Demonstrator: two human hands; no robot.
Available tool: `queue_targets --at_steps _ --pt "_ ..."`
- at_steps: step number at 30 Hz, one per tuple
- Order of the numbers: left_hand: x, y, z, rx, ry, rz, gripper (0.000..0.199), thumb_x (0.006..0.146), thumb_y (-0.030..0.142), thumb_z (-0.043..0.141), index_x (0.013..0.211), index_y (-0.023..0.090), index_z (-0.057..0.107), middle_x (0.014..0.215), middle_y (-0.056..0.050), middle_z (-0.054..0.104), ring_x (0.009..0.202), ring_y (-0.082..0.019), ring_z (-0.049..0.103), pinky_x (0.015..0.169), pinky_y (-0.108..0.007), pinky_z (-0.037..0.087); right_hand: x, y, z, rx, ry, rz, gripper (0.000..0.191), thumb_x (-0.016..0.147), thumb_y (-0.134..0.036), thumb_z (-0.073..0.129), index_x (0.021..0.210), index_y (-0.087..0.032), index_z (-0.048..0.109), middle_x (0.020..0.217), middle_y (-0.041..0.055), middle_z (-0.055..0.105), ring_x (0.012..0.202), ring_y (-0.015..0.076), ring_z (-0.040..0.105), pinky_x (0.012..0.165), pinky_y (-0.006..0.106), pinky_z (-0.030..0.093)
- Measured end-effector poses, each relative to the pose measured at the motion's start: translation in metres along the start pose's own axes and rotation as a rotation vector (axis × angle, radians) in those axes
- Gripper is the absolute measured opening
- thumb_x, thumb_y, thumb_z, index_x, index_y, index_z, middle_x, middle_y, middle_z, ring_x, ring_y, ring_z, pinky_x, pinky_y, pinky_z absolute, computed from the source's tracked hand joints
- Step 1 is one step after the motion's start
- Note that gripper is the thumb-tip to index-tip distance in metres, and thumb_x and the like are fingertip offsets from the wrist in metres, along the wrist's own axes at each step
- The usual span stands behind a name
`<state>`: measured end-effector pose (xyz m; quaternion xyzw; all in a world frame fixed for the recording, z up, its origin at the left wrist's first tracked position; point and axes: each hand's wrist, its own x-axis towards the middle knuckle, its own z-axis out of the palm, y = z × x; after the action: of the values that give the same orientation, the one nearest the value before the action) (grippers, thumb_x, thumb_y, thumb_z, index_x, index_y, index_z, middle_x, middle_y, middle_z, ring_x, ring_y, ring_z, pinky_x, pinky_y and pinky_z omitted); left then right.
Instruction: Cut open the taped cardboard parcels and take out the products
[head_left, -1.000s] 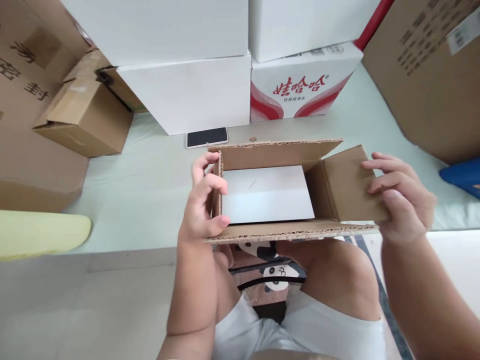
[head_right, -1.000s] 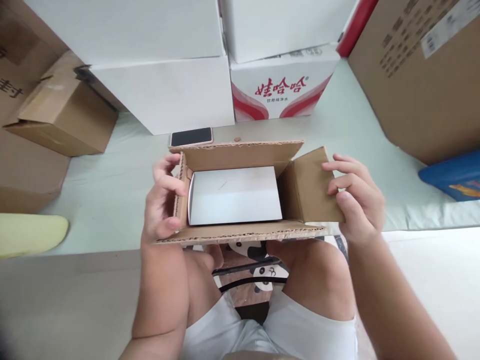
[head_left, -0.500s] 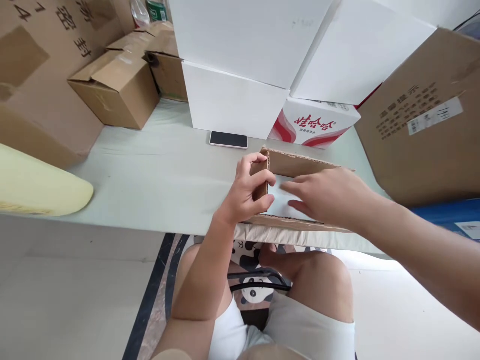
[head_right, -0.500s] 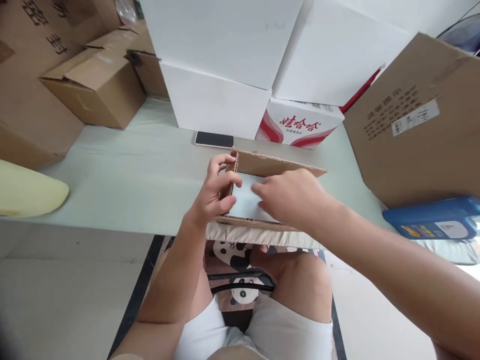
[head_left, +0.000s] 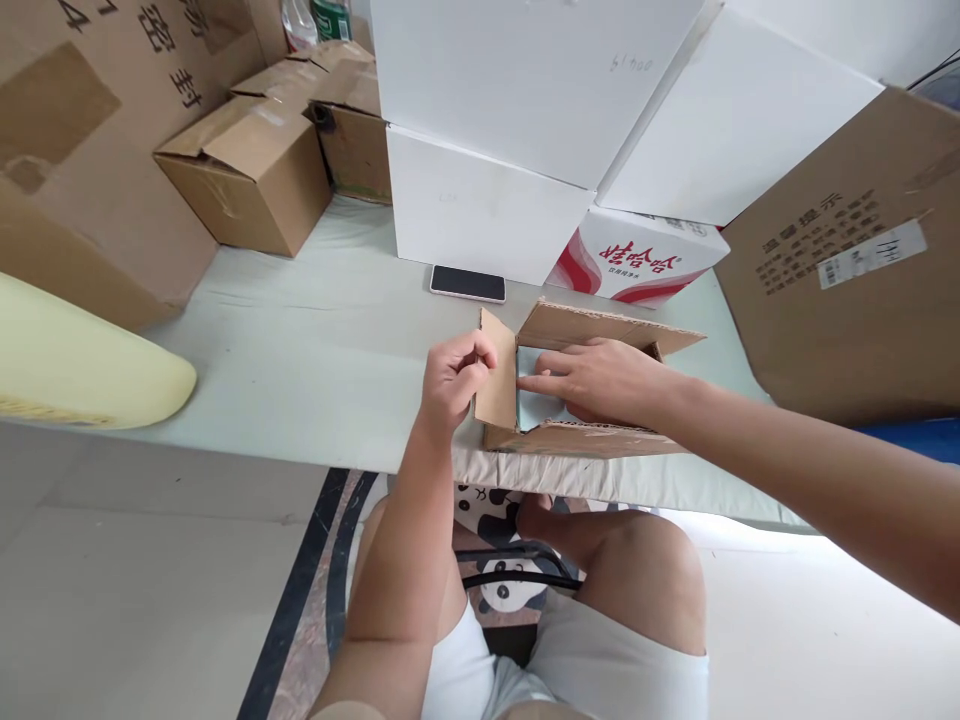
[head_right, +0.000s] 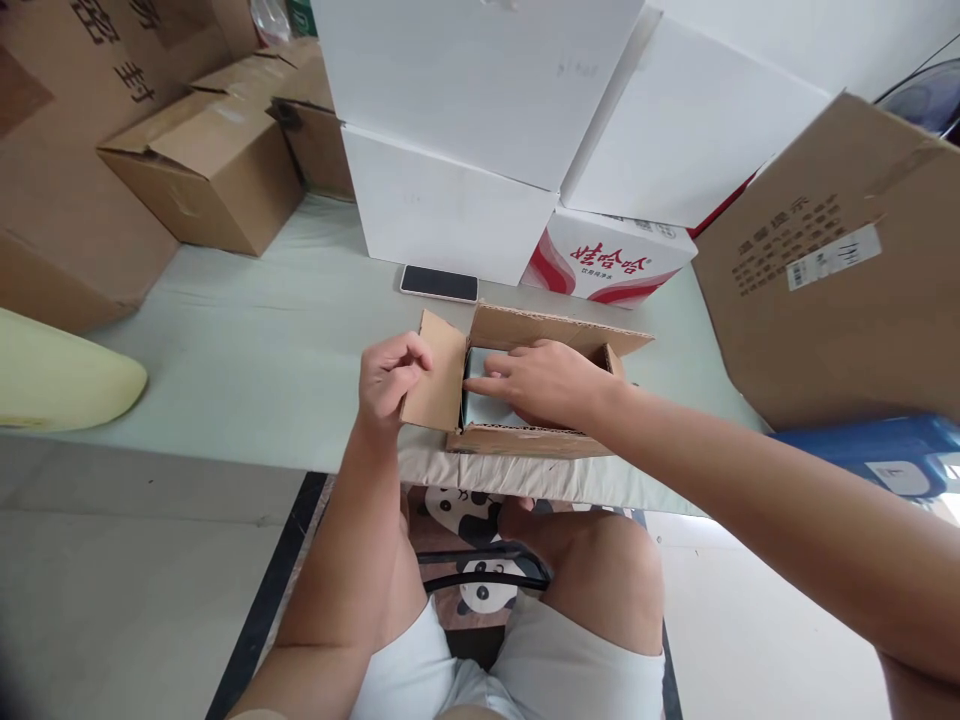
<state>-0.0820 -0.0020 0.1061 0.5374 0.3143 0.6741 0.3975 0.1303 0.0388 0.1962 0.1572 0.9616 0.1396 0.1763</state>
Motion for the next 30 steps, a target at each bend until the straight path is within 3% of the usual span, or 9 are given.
queue_targets --at_steps 5,7,10,13,18,23,27,30 --pt "0.0 -0.001 -0.005 0.037 0.036 -0.059 0.016 0.065 0.021 0.055 0.054 0.021 0.066 0.045 0.001 0.048 0.046 -0.012 0.036 0.047 -0.03 0.021 0.004 0.001 -0.004 -0.035 0.081 -0.038 0.027 0.096 -0.012 0.056 0.114 -0.024 0.073 0.141 0.0093 0.066 0.098 0.0206 0.064 0.071 0.033 0.036" --pt "-0.001 -0.003 -0.004 0.026 0.064 -0.057 0.018 0.064 0.021 0.055 0.051 0.021 0.068 0.041 0.002 0.045 0.043 -0.011 0.034 0.046 -0.029 0.019 0.003 0.004 -0.004 -0.011 0.104 -0.075 0.019 0.098 -0.015 0.056 0.105 -0.022 0.073 0.146 0.0088 0.065 0.103 0.0217 0.064 0.075 0.034 0.037" --pt "-0.001 -0.005 -0.001 -0.016 0.133 -0.04 0.019 0.06 0.022 0.054 0.046 0.02 0.067 0.041 0.001 0.049 0.042 -0.01 0.035 0.045 -0.029 0.018 -0.001 0.008 0.002 0.039 0.108 -0.102 0.017 0.099 -0.012 0.056 0.103 -0.019 0.07 0.123 0.0078 0.076 0.102 0.0211 0.063 0.078 0.034 0.037" --pt "0.001 -0.006 0.002 -0.048 0.206 -0.057 0.02 0.058 0.023 0.053 0.042 0.02 0.065 0.041 -0.001 0.052 0.042 -0.009 0.036 0.046 -0.029 0.019 -0.006 0.012 0.006 0.035 0.13 -0.085 0.021 0.095 -0.006 0.055 0.104 -0.018 0.07 0.097 0.0057 0.077 0.09 0.02 0.061 0.076 0.035 0.034" --pt "0.002 -0.007 0.007 -0.093 0.284 -0.102 0.02 0.056 0.024 0.054 0.04 0.021 0.065 0.039 -0.001 0.05 0.042 -0.01 0.035 0.046 -0.029 0.019 -0.021 0.017 -0.007 -0.032 0.226 -0.134 0.039 0.093 -0.003 0.053 0.119 -0.025 0.073 0.111 0.0028 0.077 0.095 0.0195 0.059 0.081 0.035 0.036" --pt "0.002 -0.008 0.008 -0.106 0.31 -0.122 0.02 0.056 0.025 0.054 0.04 0.021 0.064 0.039 -0.001 0.05 0.043 -0.01 0.035 0.047 -0.029 0.02 -0.055 0.017 -0.03 -0.122 0.309 -0.042 0.034 0.095 -0.005 0.054 0.117 -0.023 0.073 0.108 0.0023 0.077 0.099 0.0205 0.063 0.085 0.038 0.041" --pt "0.004 -0.006 0.006 -0.124 0.311 -0.117 0.019 0.055 0.024 0.054 0.039 0.021 0.064 0.04 -0.001 0.049 0.043 -0.01 0.035 0.048 -0.029 0.021 -0.097 0.017 -0.02 -0.145 0.345 -0.018 0.026 0.1 -0.012 0.05 0.09 -0.026 0.069 0.096 0.0004 0.078 0.099 0.0225 0.068 0.086 0.041 0.044" --pt "0.004 -0.005 0.004 -0.132 0.296 -0.089 0.017 0.054 0.023 0.054 0.04 0.02 0.063 0.04 -0.001 0.049 0.042 -0.009 0.033 0.048 -0.029 0.021 -0.115 0.018 -0.014 -0.035 0.389 0.093 0.024 0.098 -0.012 0.05 0.092 -0.026 0.068 0.097 0.0024 0.079 0.094 0.0237 0.071 0.08 0.041 0.05"
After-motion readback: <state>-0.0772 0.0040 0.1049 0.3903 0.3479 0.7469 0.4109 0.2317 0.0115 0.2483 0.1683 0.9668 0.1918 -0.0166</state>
